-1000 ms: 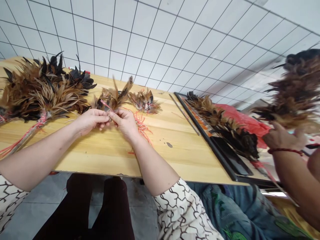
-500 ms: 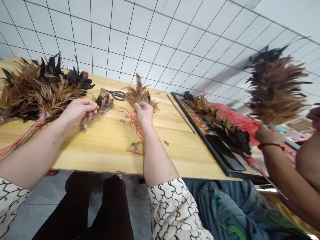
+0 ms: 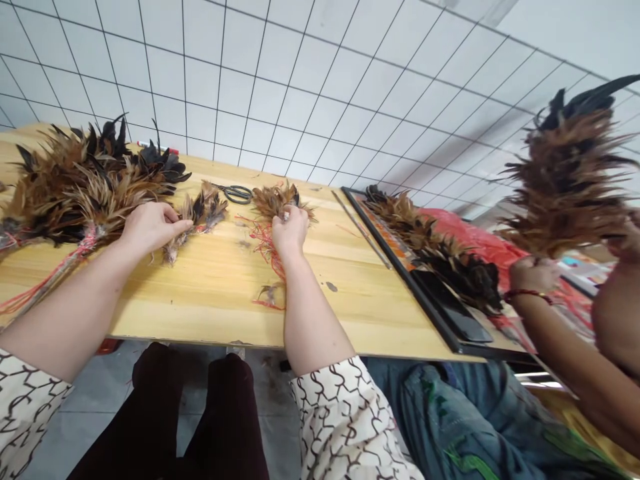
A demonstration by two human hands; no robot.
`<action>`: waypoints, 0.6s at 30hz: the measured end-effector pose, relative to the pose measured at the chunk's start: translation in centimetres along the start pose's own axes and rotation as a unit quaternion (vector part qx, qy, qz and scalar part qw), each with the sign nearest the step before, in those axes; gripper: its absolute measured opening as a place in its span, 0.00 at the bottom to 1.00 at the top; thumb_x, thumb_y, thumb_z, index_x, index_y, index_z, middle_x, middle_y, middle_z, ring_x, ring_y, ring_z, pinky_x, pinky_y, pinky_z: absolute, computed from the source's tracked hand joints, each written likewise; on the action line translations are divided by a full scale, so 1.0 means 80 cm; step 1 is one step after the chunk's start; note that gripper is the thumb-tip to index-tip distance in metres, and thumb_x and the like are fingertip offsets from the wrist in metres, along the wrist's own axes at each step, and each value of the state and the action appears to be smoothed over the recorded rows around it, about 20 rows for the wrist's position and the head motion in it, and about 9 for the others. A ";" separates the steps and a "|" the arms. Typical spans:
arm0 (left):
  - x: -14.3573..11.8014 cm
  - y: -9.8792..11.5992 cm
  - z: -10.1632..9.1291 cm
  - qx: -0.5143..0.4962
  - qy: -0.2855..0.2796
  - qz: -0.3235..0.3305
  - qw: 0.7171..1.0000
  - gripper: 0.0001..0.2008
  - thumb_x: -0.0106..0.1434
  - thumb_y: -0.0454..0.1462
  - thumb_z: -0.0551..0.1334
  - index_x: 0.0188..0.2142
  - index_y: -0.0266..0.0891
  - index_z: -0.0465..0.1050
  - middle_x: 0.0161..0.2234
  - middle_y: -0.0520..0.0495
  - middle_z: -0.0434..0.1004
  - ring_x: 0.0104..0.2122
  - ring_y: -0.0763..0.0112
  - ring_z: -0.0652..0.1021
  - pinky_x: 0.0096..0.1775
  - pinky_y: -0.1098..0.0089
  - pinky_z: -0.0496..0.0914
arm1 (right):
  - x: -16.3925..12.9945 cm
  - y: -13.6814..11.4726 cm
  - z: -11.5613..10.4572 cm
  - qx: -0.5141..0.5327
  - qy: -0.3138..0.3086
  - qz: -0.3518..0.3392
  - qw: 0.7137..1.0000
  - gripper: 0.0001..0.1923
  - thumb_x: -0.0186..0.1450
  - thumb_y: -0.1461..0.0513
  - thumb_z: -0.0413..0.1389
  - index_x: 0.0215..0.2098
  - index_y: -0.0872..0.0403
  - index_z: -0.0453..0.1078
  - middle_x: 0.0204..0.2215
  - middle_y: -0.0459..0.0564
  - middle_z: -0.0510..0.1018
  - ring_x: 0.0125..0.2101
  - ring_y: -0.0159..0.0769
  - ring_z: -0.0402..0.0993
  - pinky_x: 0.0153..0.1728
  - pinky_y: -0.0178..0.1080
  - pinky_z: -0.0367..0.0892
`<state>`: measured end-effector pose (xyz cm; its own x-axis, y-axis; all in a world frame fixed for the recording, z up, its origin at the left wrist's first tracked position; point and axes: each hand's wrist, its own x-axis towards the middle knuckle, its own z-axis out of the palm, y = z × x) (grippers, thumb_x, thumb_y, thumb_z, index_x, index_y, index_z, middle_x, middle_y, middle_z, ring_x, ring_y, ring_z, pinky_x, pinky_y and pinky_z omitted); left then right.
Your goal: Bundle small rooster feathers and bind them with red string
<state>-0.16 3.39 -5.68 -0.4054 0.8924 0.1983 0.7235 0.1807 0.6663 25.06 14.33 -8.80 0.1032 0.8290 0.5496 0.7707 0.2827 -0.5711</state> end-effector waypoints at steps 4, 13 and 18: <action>-0.002 0.002 0.001 0.068 -0.050 0.007 0.996 0.15 0.42 0.45 0.68 0.12 0.44 0.64 0.14 0.47 0.64 0.25 0.59 0.72 0.27 0.67 0.59 | -0.021 -0.032 -0.001 0.052 -0.031 -0.054 0.997 0.08 0.54 0.64 0.54 0.32 0.54 0.72 0.37 0.56 0.75 0.42 0.45 0.69 0.48 0.49 0.65; 0.001 -0.001 0.002 0.059 -0.059 0.012 0.996 0.12 0.43 0.33 0.61 0.12 0.45 0.59 0.13 0.48 0.59 0.26 0.56 0.72 0.30 0.64 0.59 | -0.051 -0.074 -0.002 0.132 -0.175 -0.051 0.974 0.05 0.52 0.66 0.53 0.22 0.53 0.69 0.25 0.48 0.74 0.30 0.37 0.69 0.38 0.42 0.66; 0.010 -0.008 -0.001 -0.072 -0.036 -0.027 0.996 0.09 0.43 0.34 0.64 0.13 0.42 0.64 0.12 0.52 0.59 0.21 0.67 0.67 0.27 0.68 0.58 | -0.059 -0.083 -0.006 0.193 -0.218 -0.018 0.957 0.04 0.51 0.66 0.54 0.19 0.53 0.69 0.20 0.44 0.72 0.24 0.32 0.65 0.32 0.38 0.62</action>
<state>-1.02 3.96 -5.89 -0.3973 0.9110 0.1111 0.6115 0.1724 0.7722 19.75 8.32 -7.27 -0.2558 0.9141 0.3147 0.4705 0.4020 -0.7855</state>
